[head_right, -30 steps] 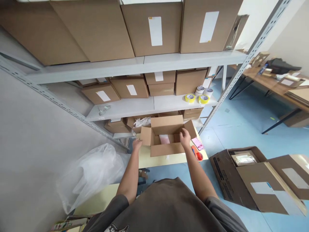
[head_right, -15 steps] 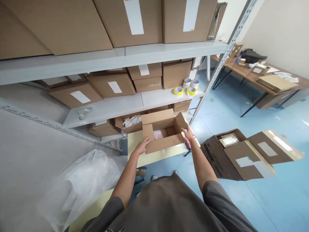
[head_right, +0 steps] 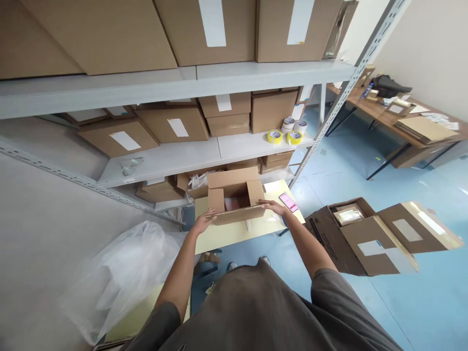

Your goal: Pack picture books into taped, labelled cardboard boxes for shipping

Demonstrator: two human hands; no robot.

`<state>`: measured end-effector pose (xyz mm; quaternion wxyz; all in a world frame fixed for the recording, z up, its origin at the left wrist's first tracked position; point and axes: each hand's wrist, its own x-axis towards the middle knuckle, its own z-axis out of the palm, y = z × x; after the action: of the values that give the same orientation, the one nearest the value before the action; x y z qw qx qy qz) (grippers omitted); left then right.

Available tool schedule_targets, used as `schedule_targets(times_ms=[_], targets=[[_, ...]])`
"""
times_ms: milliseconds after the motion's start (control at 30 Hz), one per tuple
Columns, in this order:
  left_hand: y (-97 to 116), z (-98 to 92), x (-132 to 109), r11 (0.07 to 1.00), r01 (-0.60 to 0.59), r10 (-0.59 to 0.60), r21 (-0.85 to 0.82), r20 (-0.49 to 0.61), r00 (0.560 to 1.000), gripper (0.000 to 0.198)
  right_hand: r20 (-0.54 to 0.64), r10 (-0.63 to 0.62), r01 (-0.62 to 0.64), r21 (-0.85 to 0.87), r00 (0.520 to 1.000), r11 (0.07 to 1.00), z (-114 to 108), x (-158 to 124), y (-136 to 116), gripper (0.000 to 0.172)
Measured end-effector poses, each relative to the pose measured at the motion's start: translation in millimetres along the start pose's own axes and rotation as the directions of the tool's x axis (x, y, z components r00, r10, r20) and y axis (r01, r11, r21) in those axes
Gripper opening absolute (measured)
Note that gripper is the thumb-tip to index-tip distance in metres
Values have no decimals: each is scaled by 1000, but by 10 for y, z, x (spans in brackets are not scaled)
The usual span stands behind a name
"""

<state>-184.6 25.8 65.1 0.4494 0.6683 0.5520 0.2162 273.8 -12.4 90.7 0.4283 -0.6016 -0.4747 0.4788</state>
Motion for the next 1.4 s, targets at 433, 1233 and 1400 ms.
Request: schedule_targets(times_ms=[433, 1233, 1400], targets=[[-79, -66, -259, 925, 379, -318, -25, -596, 737, 102, -346, 150, -204, -124, 926, 971, 1258, 94, 493, 98], [105, -334, 424, 870, 196, 7, 452, -409, 913, 24, -336, 210, -293, -220, 918, 930, 1344, 218, 453, 74], [52, -24, 359, 882, 407, -229, 236, -540, 810, 63, -347, 198, -301, -275, 917, 913, 1395, 189, 388, 71]])
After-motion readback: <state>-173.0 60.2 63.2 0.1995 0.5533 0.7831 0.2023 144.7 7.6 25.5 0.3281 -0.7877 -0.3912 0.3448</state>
